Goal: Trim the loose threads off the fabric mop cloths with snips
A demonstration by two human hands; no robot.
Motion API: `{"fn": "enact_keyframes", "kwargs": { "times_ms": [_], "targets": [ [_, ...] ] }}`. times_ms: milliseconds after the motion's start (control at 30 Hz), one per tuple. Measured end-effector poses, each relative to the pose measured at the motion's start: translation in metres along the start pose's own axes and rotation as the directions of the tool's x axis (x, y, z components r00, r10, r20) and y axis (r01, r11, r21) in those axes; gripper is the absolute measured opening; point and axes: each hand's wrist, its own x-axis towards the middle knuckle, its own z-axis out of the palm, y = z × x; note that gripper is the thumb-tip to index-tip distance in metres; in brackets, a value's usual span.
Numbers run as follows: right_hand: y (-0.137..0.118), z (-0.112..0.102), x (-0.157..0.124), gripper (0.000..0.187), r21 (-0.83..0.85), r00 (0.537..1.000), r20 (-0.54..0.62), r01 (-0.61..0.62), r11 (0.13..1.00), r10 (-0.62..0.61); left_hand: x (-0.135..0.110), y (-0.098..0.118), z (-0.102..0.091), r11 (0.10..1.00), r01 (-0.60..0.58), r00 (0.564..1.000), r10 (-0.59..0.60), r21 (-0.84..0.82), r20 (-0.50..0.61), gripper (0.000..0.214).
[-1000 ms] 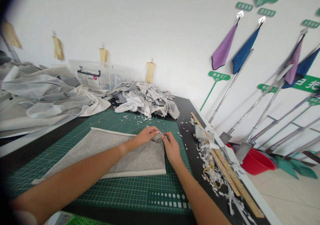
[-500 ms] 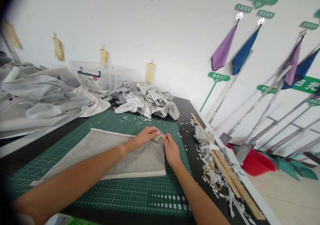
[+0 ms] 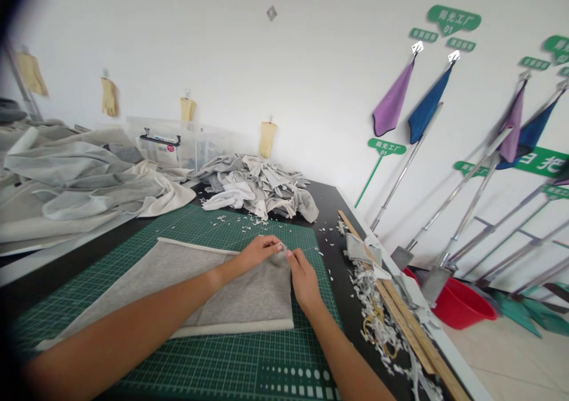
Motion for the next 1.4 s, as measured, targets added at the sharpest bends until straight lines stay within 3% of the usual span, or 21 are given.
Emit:
{"fn": "enact_keyframes", "kwargs": {
  "times_ms": [500, 733, 967, 1400],
  "targets": [
    [0.0051, 0.0024, 0.0019, 0.042, -0.025, 1.0, 0.011, -0.003, 1.0, 0.003, -0.0016, 0.0016, 0.0014, 0.998, 0.007, 0.999, -0.009, 0.069, 0.033, 0.038],
    [0.0014, 0.001, 0.0014, 0.042, -0.055, 1.0, 0.01, 0.003, 0.998, -0.002, -0.0024, 0.0051, -0.0019, 1.0, -0.024, 0.999, 0.024, -0.007, -0.035, 0.034],
    [0.0021, 0.0008, 0.0009, 0.04, -0.063, 0.999, 0.033, 0.013, 0.998, -0.011, -0.0011, -0.0008, -0.001, 0.999, -0.005, 1.0, 0.005, -0.036, 0.001, 0.034],
    [0.0035, 0.0013, -0.0005, 0.037, -0.196, 0.999, 0.048, 0.02, 0.98, -0.01, -0.0004, -0.0028, -0.0004, 0.997, -0.003, 0.999, 0.0, 0.076, 0.035, 0.033]
  ]
}}
